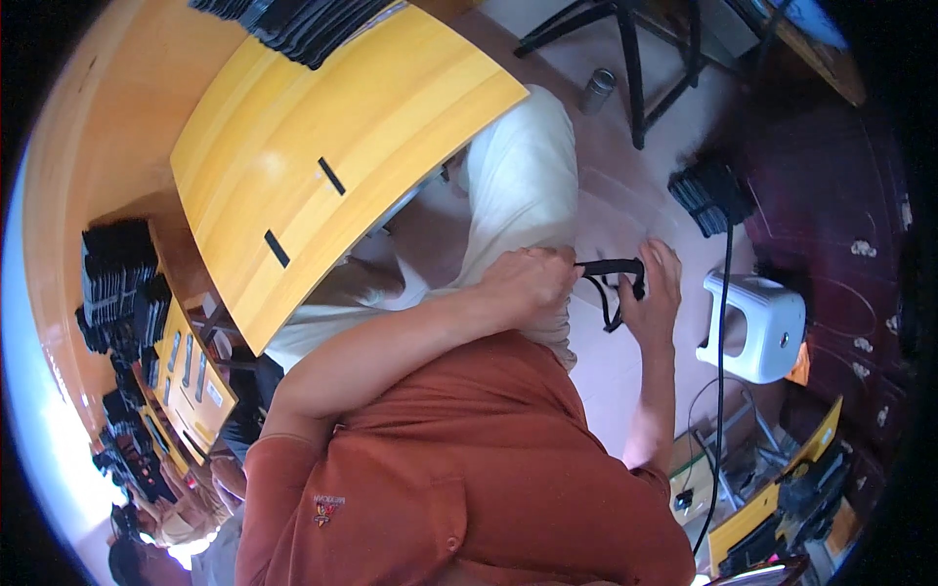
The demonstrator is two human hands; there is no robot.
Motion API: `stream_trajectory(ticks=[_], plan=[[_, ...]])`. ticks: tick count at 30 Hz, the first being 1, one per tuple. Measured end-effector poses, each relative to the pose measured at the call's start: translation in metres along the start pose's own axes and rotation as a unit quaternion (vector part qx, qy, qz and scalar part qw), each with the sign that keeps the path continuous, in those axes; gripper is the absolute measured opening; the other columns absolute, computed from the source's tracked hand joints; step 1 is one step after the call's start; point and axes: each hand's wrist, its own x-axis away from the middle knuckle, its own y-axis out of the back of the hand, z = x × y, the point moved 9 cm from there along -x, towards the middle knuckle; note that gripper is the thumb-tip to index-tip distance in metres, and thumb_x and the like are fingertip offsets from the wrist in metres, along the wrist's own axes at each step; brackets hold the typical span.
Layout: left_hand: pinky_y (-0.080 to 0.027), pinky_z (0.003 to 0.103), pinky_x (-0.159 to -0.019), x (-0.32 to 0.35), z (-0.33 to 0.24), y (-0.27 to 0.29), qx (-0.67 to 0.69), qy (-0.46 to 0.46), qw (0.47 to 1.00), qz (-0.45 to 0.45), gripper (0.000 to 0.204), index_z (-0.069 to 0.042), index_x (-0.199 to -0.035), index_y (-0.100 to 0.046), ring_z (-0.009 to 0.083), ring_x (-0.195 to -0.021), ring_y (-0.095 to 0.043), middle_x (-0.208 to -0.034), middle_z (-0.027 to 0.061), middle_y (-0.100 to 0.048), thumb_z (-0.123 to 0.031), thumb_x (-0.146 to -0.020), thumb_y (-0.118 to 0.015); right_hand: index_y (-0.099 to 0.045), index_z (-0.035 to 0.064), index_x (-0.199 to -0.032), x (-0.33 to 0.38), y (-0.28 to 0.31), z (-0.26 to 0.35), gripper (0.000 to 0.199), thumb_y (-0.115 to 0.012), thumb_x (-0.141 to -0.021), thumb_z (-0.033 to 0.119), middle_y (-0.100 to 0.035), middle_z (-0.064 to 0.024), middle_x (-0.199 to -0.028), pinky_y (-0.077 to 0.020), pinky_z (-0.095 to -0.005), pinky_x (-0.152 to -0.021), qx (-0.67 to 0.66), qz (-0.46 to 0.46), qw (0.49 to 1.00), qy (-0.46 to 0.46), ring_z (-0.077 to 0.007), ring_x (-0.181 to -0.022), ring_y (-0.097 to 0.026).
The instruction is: The recorder aligns, stacks, and marks black textile straps at a workshop desk.
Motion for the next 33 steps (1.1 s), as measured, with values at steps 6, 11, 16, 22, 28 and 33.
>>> stream_trajectory(ticks=[6, 11, 16, 22, 28, 33], plan=[[-0.052, 0.055, -0.087, 0.005, 0.003, -0.005, 0.05, 0.022, 0.998, 0.034, 0.038, 0.001, -0.116, -0.063, 0.0436, -0.102, -0.069, -0.104, 0.0249, -0.073, -0.033, -0.107, -0.047, -0.065, -0.0009, -0.12, 0.013, 0.012, 0.056, 0.043, -0.081, -0.083, 0.014, -0.07, -0.0162, -0.109, -0.0523, -0.0497, -0.086, -0.032, -0.018, 0.992, 0.124, -0.0363, -0.098, -0.067], [-0.052, 0.054, -0.09, 0.008, 0.004, -0.017, 0.095, 0.002, 0.995, 0.016, 0.038, 0.002, -0.115, -0.064, 0.0441, -0.105, -0.069, -0.105, 0.0263, -0.072, -0.032, -0.107, -0.047, -0.068, -0.0024, -0.111, 0.018, -0.01, 0.056, 0.027, -0.078, -0.088, 0.007, -0.074, -0.015, -0.102, -0.0571, -0.0365, -0.079, -0.171, 0.031, 0.984, -0.049, -0.0239, -0.081, -0.072], [-0.052, 0.054, -0.09, 0.017, 0.002, -0.024, 0.098, -0.019, 0.995, 0.017, 0.039, 0.001, -0.113, -0.062, 0.0457, -0.103, -0.068, -0.102, 0.0273, -0.072, -0.033, -0.108, -0.046, -0.066, -0.0003, -0.098, 0.023, 0.0, 0.062, 0.014, -0.076, -0.089, 0.003, -0.071, -0.015, -0.088, -0.0552, -0.0369, -0.069, -0.135, -0.013, 0.991, -0.023, -0.0265, -0.077, -0.07], [-0.052, 0.053, -0.09, 0.035, -0.016, -0.018, 0.093, -0.086, 0.992, -0.004, 0.036, 0.001, -0.111, -0.064, 0.0439, -0.104, -0.069, -0.104, 0.0256, -0.072, -0.03, -0.109, -0.045, -0.065, 0.0013, -0.089, 0.012, 0.016, 0.065, 0.011, -0.076, -0.087, 0.0, -0.069, -0.0113, -0.08, -0.0515, -0.035, -0.062, -0.19, -0.027, 0.981, -0.002, -0.0237, -0.069, -0.066], [-0.052, 0.052, -0.087, 0.037, -0.007, -0.013, 0.161, -0.118, 0.978, -0.064, 0.037, 0.001, -0.105, -0.064, 0.0417, -0.097, -0.069, -0.101, 0.0244, -0.071, -0.031, -0.109, -0.046, -0.066, -0.0003, -0.087, -0.003, 0.038, 0.095, 0.013, -0.079, -0.085, 0.001, -0.069, -0.0104, -0.08, -0.0518, -0.0315, -0.062, -0.172, -0.059, 0.983, 0.035, -0.0213, -0.067, -0.066], [-0.054, 0.041, -0.072, 0.041, 0.004, -0.001, 0.385, -0.123, 0.914, -0.045, 0.039, -0.001, -0.103, -0.061, 0.0272, -0.074, -0.066, -0.086, 0.0133, -0.068, -0.036, -0.109, -0.046, -0.067, 0.0001, -0.084, -0.016, 0.047, 0.127, 0.016, -0.082, -0.084, 0.004, -0.068, -0.0112, -0.077, -0.0522, -0.0334, -0.058, -0.109, -0.114, 0.983, 0.095, -0.0233, -0.067, -0.067]])
